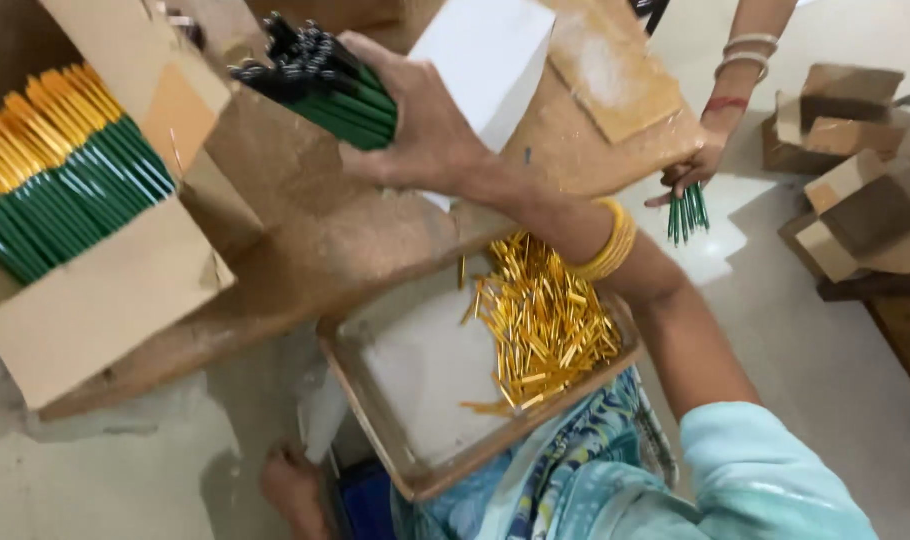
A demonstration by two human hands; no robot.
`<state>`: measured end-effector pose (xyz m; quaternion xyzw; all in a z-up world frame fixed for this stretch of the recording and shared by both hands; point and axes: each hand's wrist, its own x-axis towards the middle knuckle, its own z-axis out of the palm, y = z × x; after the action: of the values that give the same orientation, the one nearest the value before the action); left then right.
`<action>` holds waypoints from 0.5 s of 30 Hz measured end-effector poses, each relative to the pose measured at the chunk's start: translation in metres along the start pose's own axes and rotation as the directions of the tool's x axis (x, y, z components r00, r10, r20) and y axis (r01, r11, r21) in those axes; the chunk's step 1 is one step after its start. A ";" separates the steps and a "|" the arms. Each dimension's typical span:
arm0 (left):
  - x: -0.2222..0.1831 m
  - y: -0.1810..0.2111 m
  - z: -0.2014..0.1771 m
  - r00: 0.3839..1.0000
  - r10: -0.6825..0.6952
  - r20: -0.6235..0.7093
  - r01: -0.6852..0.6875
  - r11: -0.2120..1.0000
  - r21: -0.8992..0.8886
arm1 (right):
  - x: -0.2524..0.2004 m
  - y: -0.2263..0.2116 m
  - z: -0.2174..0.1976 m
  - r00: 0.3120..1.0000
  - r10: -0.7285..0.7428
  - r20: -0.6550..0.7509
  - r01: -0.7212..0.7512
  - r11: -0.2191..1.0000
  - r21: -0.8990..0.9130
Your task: The person sits at a workbench and assembles pencils, picking gold ferrule tips from a tray and pressing them one at a time onto the ends of green pencil bodies held in a bundle. The person gathers the finished pencils into a bundle and places bundles into a cardboard box.
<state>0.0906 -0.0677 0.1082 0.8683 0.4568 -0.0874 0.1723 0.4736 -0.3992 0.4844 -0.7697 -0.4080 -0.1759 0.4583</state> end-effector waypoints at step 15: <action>-0.067 0.375 -0.187 0.438 0.873 -0.214 -0.559 0.078 -0.826 | -0.144 0.088 0.186 0.929 0.249 -0.274 -0.103 0.885 0.454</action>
<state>0.3604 -0.2441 0.3841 0.7549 -0.0990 0.0841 0.6429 0.4369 -0.3305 0.2461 -0.6438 -0.2833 -0.1624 0.6920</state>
